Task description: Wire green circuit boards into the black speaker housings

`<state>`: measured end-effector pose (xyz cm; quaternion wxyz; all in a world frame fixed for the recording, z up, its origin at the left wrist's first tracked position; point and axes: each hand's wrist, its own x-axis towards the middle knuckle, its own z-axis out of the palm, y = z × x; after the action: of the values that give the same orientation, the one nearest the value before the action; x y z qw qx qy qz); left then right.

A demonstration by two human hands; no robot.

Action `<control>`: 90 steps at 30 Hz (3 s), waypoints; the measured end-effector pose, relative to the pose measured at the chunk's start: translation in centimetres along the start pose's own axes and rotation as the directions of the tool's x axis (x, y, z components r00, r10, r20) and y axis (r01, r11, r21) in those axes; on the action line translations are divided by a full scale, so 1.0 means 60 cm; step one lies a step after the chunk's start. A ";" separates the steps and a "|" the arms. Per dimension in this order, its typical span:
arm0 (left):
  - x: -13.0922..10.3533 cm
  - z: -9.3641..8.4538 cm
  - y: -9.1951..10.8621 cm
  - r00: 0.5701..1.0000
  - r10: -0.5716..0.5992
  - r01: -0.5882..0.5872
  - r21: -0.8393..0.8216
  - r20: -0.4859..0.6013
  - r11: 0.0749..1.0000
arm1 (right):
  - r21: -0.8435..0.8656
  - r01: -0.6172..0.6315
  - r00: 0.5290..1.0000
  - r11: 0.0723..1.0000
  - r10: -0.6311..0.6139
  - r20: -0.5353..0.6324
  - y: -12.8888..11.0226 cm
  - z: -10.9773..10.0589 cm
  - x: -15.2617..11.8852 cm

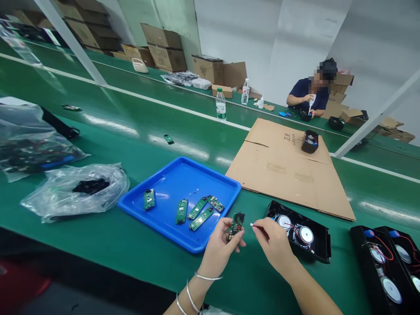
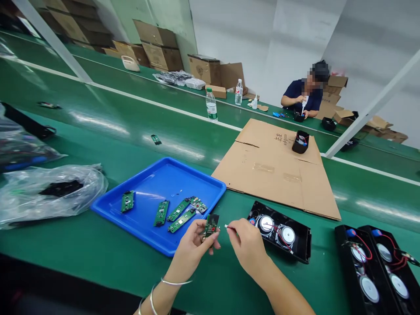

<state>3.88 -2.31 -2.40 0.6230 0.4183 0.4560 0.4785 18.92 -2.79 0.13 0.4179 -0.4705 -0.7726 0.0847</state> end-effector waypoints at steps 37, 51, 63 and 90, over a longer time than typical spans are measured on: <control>0.011 0.009 -0.006 0.986 0.012 -0.023 0.063 0.166 0.998 | -0.065 0.085 0.996 0.994 -0.083 0.023 0.006 0.002 -0.003; 0.020 0.003 0.018 0.964 0.005 -0.085 0.290 0.267 0.953 | -0.074 0.108 0.984 0.991 -0.096 0.151 0.013 -0.029 0.005; 0.007 0.068 0.007 0.900 -0.232 0.152 0.231 0.369 0.961 | -0.242 -0.295 0.915 0.924 0.346 0.205 0.118 -0.114 -0.058; 0.048 0.182 -0.029 0.935 -0.013 -0.173 0.485 0.356 0.857 | 0.204 -0.638 0.758 0.743 0.653 -0.009 0.129 -0.137 -0.122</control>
<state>15.17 -0.73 -1.97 0.5401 0.6640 0.4310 0.2857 31.51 -6.58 -2.86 0.4357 -0.6699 -0.5331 0.2777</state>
